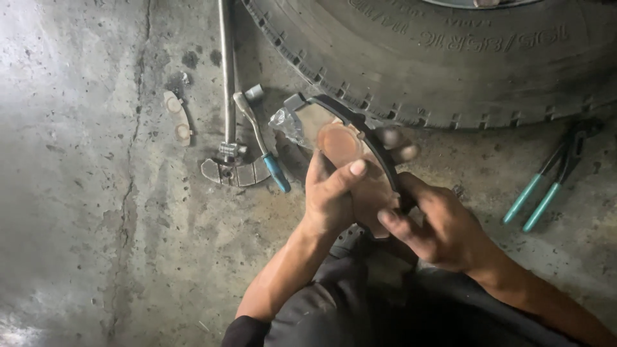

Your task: Replacing and assembling brake pads on a vehicle tire assembly.

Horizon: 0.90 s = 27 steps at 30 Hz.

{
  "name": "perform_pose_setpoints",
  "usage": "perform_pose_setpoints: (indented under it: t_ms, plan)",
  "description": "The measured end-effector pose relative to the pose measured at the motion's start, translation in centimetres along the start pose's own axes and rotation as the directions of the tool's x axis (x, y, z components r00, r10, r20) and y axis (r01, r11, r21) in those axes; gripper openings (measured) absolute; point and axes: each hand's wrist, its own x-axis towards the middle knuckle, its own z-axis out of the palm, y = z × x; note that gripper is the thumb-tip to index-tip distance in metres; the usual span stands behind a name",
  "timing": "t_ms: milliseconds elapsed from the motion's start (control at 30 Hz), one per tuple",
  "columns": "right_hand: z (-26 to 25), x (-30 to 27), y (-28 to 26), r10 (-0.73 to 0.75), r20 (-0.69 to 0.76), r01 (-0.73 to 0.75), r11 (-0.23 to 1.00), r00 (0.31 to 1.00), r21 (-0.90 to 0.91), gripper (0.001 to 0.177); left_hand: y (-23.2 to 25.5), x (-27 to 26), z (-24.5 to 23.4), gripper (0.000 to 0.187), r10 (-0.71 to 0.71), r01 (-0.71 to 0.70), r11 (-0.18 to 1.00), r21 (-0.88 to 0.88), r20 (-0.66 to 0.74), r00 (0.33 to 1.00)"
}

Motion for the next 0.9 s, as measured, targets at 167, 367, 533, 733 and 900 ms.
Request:
perform_pose_setpoints:
  t_ms: [167, 367, 533, 733, 900]
  plan:
    - [0.3, -0.1, 0.6, 0.007, 0.071, -0.022, 0.977, 0.997, 0.213, 0.064, 0.4, 0.0, 0.5, 0.063, 0.029, -0.026, 0.998, -0.053, 0.071, 0.997]
    - [0.4, 0.5, 0.4, -0.018, 0.008, 0.011, 0.860, 1.000, 0.510, 0.062, -2.1, -0.8, -1.8, 0.068, 0.075, -0.086, 0.986, -0.145, -0.081, 0.994]
    - [0.4, -1.7, 3.8, -0.178, 0.082, 0.039, 0.585, 0.981, 0.810, 0.051, -1.1, -0.2, -1.1, 0.047, 0.057, 0.034, 0.927, -0.374, 0.230, 0.972]
    - [0.1, -3.3, -0.1, -0.242, 0.111, 0.040, 0.545, 0.964, 0.838, 0.043, -6.0, 0.3, -5.6, 0.070, -0.165, 0.207, 0.971, -0.118, 0.292, 0.942]
    - [-1.3, -1.2, 2.8, -0.136, 0.273, -0.109, 0.683, 0.952, 0.722, 0.062, -2.4, 0.4, -1.8, 0.075, -0.116, 0.127, 0.990, -0.065, 0.152, 0.981]
